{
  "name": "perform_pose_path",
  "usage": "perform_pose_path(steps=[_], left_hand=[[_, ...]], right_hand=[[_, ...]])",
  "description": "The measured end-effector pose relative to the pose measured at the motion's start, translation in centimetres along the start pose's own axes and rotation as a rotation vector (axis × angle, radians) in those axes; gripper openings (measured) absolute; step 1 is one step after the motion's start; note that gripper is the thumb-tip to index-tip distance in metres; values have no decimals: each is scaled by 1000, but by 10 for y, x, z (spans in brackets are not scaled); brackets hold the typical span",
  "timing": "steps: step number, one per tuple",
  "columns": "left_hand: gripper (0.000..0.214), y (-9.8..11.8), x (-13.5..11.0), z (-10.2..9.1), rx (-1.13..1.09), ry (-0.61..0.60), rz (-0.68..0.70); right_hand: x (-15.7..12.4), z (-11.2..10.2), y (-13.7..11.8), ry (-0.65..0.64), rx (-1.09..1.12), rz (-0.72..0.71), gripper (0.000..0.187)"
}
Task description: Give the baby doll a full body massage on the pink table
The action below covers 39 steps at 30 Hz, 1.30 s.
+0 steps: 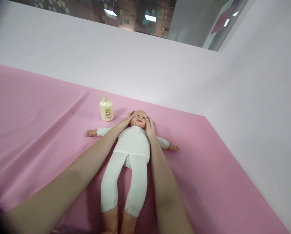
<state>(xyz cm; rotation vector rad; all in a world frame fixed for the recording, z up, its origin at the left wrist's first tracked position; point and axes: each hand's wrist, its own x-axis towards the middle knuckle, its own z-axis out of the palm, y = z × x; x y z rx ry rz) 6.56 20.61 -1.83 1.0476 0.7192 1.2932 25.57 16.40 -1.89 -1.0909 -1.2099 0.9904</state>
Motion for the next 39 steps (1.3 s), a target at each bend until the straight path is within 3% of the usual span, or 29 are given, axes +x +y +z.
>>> perform_pose_path(steps=[3, 7, 16, 25, 39], left_hand=[[55, -2, 2, 0, -51, 2, -19], [54, -4, 2, 0, -43, 17, -1], [83, -1, -1, 1, -62, 21, -126], [112, 8, -7, 0, -87, -30, -104], [112, 10, -13, 5, -153, 6, -54]], right_hand=[[-1, 1, -3, 52, -6, 58, 57], [1, 1, -1, 42, 13, 20, 55], [1, 4, -6, 36, 58, 63, 56], [-3, 3, -11, 9, 104, 88, 70], [3, -2, 0, -8, 113, 44, 73]])
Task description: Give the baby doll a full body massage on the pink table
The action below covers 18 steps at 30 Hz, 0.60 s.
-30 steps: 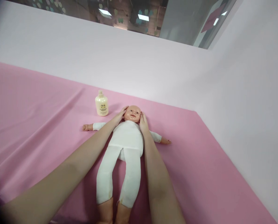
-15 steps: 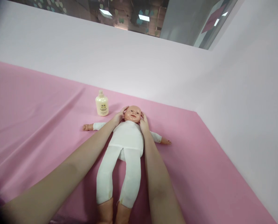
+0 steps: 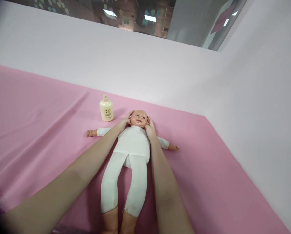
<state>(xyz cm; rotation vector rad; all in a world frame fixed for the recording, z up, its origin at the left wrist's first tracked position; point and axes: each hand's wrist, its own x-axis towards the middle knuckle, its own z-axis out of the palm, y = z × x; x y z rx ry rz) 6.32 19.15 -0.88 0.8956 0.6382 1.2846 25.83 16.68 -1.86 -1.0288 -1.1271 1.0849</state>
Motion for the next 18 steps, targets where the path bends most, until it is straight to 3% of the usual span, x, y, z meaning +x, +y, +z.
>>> perform_pose_path(steps=[14, 18], left_hand=[[120, -5, 9, -12, -13, -89, -7], [108, -5, 11, -11, 5, -56, -40]], right_hand=[[-3, 7, -8, 68, -40, 58, 64], [-6, 8, -10, 86, -50, 63, 57]])
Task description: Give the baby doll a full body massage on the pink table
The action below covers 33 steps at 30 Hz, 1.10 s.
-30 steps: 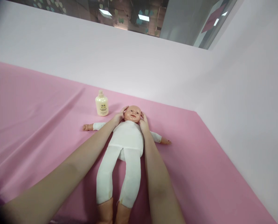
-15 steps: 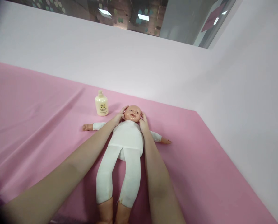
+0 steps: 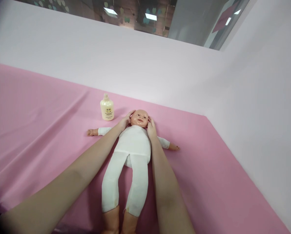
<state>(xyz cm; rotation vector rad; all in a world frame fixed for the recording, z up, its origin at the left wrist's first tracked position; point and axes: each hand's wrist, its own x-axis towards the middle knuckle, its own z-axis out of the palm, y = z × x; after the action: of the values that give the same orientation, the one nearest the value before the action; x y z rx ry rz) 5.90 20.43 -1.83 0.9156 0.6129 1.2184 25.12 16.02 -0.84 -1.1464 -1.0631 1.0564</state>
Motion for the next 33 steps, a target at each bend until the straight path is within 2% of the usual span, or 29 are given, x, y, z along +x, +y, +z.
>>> perform_pose_path(steps=[3, 6, 11, 15, 21, 27, 30, 33], left_hand=[[84, 0, 2, 4, 39, 56, -27], [70, -1, 2, 9, 94, 90, 33], [78, -1, 1, 9, 182, 19, 150], [82, -3, 1, 3, 133, -28, 98], [68, -4, -3, 7, 70, 10, 94], [61, -1, -5, 10, 83, 32, 88], [66, 0, -3, 7, 88, 20, 53], [73, 0, -1, 6, 120, -5, 89]], right_hand=[[-2, 1, 0, 13, -26, -17, 54], [-4, 2, -2, 1, -31, -30, 60], [-9, 2, -6, 8, -55, -2, 61], [-10, 3, -8, 25, -73, 13, 56], [-5, 3, -3, 29, -57, -6, 51], [1, 0, 3, 28, -68, -14, 55], [-1, -1, 4, 8, -51, -34, 59], [-3, -2, 4, -13, -44, -49, 64]])
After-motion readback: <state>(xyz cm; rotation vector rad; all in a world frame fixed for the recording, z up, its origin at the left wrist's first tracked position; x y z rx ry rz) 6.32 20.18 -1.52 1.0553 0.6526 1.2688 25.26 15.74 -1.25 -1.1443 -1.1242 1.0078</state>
